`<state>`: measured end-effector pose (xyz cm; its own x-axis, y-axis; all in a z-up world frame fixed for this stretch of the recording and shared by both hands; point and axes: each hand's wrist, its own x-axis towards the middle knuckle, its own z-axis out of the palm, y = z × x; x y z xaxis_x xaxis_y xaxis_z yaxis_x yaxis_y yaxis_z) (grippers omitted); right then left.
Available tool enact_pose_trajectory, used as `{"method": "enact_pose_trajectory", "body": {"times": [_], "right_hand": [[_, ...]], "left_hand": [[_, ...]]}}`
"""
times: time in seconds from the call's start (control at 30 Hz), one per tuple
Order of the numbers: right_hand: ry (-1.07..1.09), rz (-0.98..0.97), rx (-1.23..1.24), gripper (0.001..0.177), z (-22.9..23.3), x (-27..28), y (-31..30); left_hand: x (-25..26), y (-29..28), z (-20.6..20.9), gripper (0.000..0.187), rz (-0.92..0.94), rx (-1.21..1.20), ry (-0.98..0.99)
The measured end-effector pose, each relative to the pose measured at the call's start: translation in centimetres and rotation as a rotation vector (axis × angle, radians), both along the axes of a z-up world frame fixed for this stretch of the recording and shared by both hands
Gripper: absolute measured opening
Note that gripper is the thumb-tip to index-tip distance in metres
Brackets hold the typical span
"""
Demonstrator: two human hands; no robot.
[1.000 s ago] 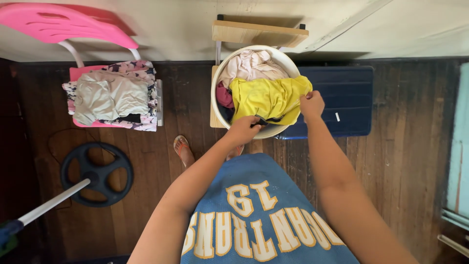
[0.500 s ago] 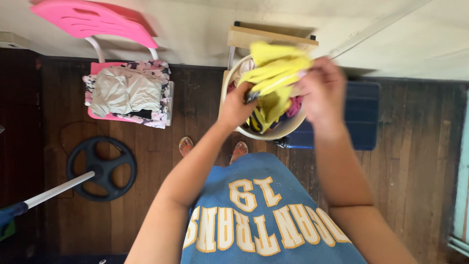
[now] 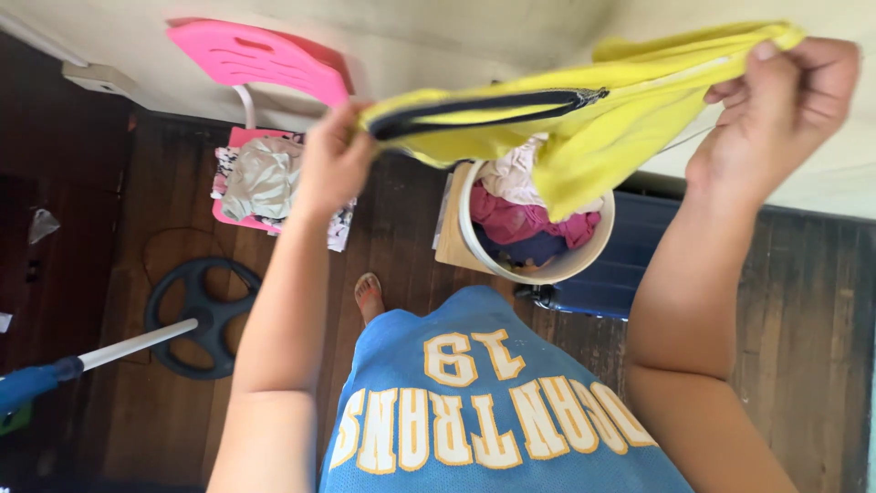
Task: Sorting various clothing items from a bucket into piles and then retrieving a shirt from a closet.
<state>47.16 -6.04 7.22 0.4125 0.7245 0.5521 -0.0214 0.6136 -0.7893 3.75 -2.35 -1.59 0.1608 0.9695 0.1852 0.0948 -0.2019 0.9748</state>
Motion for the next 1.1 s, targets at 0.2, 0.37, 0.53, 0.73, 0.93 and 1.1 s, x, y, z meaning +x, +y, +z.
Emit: {"method": "enact_pose_trajectory", "body": {"times": [0.2,0.37,0.53,0.73,0.93,1.1], "right_hand": [[-0.047,0.022,-0.113,0.009,-4.1,-2.6,3.3],[0.102,0.401,-0.198,0.011,-7.1,-8.1,5.3],[-0.541,0.981,-0.369,0.096,-6.2,-22.1,3.3],[-0.842,1.094,-0.199,0.036,-6.7,-30.5,1.9],[0.238,1.086,-0.666,0.042,-2.4,-31.5,4.7],[0.496,1.029,-0.851,0.056,-4.3,-31.7,7.2]], "left_hand": [[-6.5,0.8,9.3,0.010,0.176,0.471,-0.098],[-8.4,-0.7,14.3,0.017,0.095,0.408,0.006],[-7.4,-0.7,12.9,0.019,-0.100,0.283,0.065],[-10.0,-0.8,10.5,0.029,-0.378,-0.041,-0.484],[-15.1,-4.5,-4.8,0.063,-0.270,-0.205,-0.753],[-13.9,-10.0,-5.8,0.076,-0.534,-0.269,-0.875]]}}
